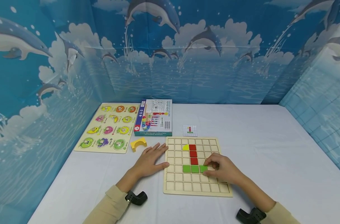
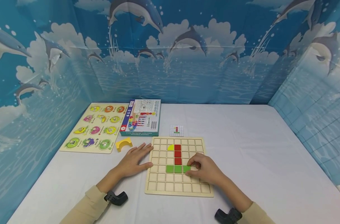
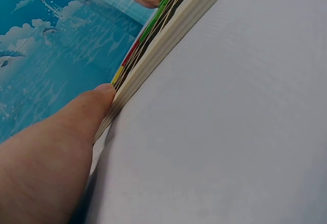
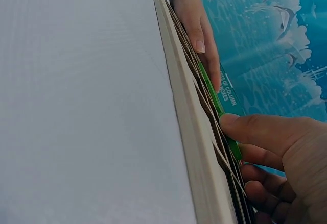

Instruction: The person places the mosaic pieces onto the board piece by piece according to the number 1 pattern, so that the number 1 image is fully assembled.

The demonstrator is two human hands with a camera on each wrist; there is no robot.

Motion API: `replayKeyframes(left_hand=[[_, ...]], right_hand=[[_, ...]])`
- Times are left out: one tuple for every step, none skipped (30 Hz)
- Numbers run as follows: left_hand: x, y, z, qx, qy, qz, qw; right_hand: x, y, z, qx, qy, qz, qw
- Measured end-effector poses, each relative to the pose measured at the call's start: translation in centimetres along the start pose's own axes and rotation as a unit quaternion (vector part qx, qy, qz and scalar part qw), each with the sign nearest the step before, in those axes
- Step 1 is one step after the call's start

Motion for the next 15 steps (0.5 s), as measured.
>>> replayKeyframes(left_hand=[[-0.01, -0.01, -0.01, -0.001, -0.001, 0.000, 1.0000], [-0.02, -0.03, -0.03, -0.001, -0.001, 0.000, 1.0000], [-0.02, -0.06, -0.05, -0.002, -0.002, 0.002, 1.0000], [-0.03, -0.08, -0.06, -0.003, -0.003, 0.002, 1.0000], [-0.03, -0.08, -0.06, -0.004, -0.003, 0.002, 1.0000], [-0.04, -0.08, -0.06, -0.004, -0.003, 0.003, 1.0000], [-0.03, -0.09, -0.06, -0.003, -0.003, 0.003, 1.0000], [-0.03, -0.09, -0.06, -0.003, -0.003, 0.003, 1.0000], [-0.02, -0.07, -0.03, -0.002, -0.003, 0.004, 1.0000], [-0.02, -0.08, -0.04, -0.002, -0.003, 0.004, 1.0000], [-0.01, -0.07, -0.04, -0.002, -0.003, 0.004, 1.0000], [-0.01, -0.06, -0.04, -0.001, -0.003, 0.004, 1.0000], [0.00, -0.07, -0.05, -0.002, -0.004, 0.005, 1.0000], [-0.01, -0.07, -0.06, -0.002, -0.004, 0.004, 1.0000], [-0.02, -0.07, -0.05, -0.002, -0.004, 0.004, 1.0000]], right_hand=[[0.01, 0.03, -0.03, 0.001, -0.001, -0.001, 1.000], [0.01, 0.05, -0.05, 0.002, -0.002, -0.001, 1.000], [0.02, 0.08, -0.07, 0.003, -0.003, -0.002, 1.000], [0.02, 0.10, -0.08, 0.003, -0.005, -0.003, 1.000], [0.03, 0.13, -0.08, 0.005, -0.006, -0.004, 1.000], [0.04, 0.16, -0.07, 0.005, -0.007, -0.006, 1.000], [0.05, 0.17, -0.06, 0.006, -0.008, -0.007, 1.000], [0.06, 0.19, -0.05, 0.006, -0.009, -0.007, 1.000], [0.07, 0.19, -0.03, 0.006, -0.010, -0.008, 1.000], [0.08, 0.20, -0.02, 0.006, -0.011, -0.008, 1.000], [0.08, 0.20, -0.01, 0.007, -0.011, -0.008, 1.000], [0.08, 0.21, -0.01, 0.007, -0.012, -0.008, 1.000], [0.07, 0.20, 0.00, 0.008, -0.014, -0.008, 1.000], [0.07, 0.21, -0.01, 0.007, -0.015, -0.008, 1.000], [0.07, 0.21, -0.01, 0.007, -0.015, -0.008, 1.000]])
Point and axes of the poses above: each hand's wrist, its own x-axis towards the middle knuckle, its own y-axis out of the palm, z = x × y, the point moved 1 cm from there along x, towards the middle knuckle, and after that the axes turned 2 degrees about z, right-handed, at the moved point
